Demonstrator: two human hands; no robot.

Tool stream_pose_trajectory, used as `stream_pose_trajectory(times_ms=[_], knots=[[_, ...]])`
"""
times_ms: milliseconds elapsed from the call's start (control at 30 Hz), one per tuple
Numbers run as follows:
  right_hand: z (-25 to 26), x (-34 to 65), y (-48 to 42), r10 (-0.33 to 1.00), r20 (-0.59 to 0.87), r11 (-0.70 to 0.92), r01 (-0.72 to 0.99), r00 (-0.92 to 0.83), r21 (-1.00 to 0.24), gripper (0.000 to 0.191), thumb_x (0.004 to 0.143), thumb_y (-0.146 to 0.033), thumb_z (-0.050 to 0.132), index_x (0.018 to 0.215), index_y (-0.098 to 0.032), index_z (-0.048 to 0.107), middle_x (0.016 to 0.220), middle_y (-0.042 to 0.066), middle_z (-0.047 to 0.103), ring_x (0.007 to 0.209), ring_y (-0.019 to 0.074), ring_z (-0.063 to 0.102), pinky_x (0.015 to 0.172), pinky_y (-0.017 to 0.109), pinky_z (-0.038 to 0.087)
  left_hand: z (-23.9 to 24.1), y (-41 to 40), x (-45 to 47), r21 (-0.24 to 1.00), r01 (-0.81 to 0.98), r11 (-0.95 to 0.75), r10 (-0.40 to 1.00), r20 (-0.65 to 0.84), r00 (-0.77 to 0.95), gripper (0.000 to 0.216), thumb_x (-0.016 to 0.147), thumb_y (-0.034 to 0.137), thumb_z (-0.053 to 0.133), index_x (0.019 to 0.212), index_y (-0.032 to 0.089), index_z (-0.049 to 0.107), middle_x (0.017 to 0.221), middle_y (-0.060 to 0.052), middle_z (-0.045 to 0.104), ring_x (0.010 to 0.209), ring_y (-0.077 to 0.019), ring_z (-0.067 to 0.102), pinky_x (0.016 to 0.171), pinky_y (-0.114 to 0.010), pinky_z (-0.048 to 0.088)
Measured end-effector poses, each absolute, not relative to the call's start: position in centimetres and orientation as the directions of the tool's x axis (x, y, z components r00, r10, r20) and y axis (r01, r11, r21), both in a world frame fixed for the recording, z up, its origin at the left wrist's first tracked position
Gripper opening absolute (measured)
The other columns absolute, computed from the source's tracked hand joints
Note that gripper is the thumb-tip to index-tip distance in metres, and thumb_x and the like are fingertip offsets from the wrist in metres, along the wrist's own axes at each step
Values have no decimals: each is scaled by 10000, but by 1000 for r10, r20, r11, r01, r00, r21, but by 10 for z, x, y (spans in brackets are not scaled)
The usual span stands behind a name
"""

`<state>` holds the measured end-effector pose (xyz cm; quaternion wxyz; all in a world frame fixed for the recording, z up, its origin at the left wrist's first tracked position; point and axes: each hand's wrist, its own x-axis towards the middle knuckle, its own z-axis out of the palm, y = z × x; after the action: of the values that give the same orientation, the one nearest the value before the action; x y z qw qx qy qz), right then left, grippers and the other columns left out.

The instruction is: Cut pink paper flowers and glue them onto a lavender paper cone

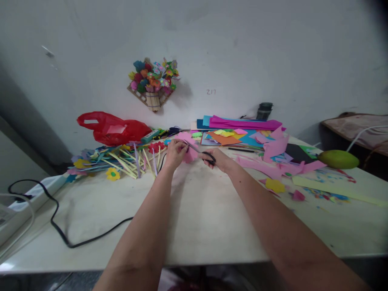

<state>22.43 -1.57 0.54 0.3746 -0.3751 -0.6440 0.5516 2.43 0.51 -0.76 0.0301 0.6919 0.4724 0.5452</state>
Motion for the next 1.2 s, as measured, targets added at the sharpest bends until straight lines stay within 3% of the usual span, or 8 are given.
stream_pose_trajectory(times_ms=[733,1000,1200], knots=[[1,224,-14,905,61,63,-9,-421,-998,270,770,-389,682,688,-156,575,450,-41,520,357,58,411,330,166,293,-14,8,23,558,625,-546,689,723,-43,73,782,218,648,712,198,656,988,-87,570,1028,-235,550,964,-433,422],[1,226,-15,899,47,62,19,-435,-998,253,770,-372,664,688,-147,583,454,-39,517,356,56,410,332,165,289,-15,12,18,710,524,-471,730,647,-221,116,727,229,637,622,196,602,956,-80,630,1005,-232,579,908,-402,461],[-3,243,-8,783,126,118,-54,-609,-992,353,753,-474,641,814,-126,642,494,-17,546,373,77,412,340,202,276,-14,7,13,776,430,-462,731,608,-312,179,726,291,581,571,201,572,842,-52,635,949,-217,592,913,-406,465]])
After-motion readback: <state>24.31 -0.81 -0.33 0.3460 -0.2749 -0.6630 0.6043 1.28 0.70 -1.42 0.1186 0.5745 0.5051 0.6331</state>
